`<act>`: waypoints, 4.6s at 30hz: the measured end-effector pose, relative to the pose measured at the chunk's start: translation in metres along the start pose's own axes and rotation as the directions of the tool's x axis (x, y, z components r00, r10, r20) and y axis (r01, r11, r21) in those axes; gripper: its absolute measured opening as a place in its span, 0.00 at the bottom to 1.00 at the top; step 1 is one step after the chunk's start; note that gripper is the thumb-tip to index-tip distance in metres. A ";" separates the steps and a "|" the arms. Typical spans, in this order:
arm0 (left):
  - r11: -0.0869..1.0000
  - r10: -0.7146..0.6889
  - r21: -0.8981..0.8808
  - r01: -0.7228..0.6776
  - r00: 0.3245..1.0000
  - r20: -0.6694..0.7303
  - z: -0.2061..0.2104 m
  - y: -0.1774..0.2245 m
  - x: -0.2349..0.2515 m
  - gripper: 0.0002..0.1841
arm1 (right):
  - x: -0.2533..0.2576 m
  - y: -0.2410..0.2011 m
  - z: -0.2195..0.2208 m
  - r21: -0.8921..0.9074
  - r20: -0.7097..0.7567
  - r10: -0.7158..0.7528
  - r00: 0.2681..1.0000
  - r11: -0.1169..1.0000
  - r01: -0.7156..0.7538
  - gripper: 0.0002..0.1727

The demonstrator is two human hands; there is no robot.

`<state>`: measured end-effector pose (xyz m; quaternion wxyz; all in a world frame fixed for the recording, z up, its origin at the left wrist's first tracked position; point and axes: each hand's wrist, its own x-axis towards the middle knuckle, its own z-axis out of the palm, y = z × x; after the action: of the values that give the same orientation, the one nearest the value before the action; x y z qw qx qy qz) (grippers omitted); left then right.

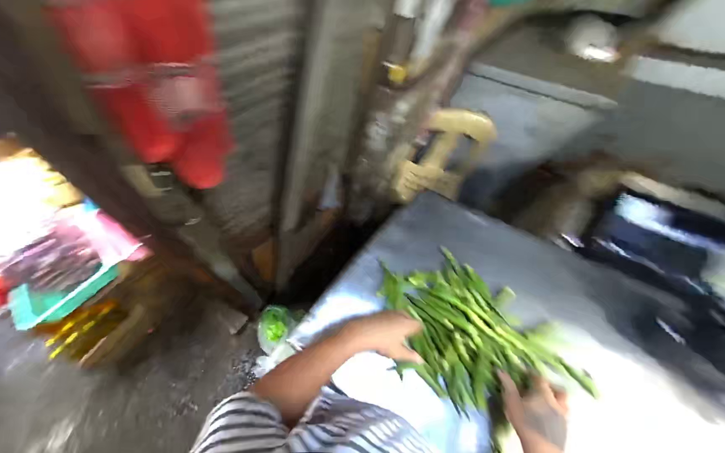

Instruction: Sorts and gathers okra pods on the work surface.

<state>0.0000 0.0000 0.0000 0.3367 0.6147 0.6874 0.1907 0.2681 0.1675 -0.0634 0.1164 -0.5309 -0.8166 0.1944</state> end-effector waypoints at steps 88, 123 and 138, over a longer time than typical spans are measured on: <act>0.347 -0.307 -0.938 0.024 0.948 -0.089 -0.015 -0.015 0.097 0.13 | 0.066 -0.069 -0.018 0.594 -0.137 -0.016 0.990 0.799 0.095 0.08; 0.776 0.124 -0.608 -0.172 0.985 -0.121 0.045 0.045 0.078 0.18 | -0.029 -0.051 -0.040 0.434 -0.321 -0.260 0.911 0.814 0.385 0.12; 0.275 -0.241 -0.908 0.316 0.937 0.253 0.056 0.065 0.090 0.10 | -0.058 0.016 0.015 -0.231 -0.090 -0.105 0.990 0.970 0.081 0.13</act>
<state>0.0837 0.0904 -0.0160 0.6784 0.1827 0.5348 0.4695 0.2997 0.1176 -0.0828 0.1056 -0.5110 -0.8504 0.0670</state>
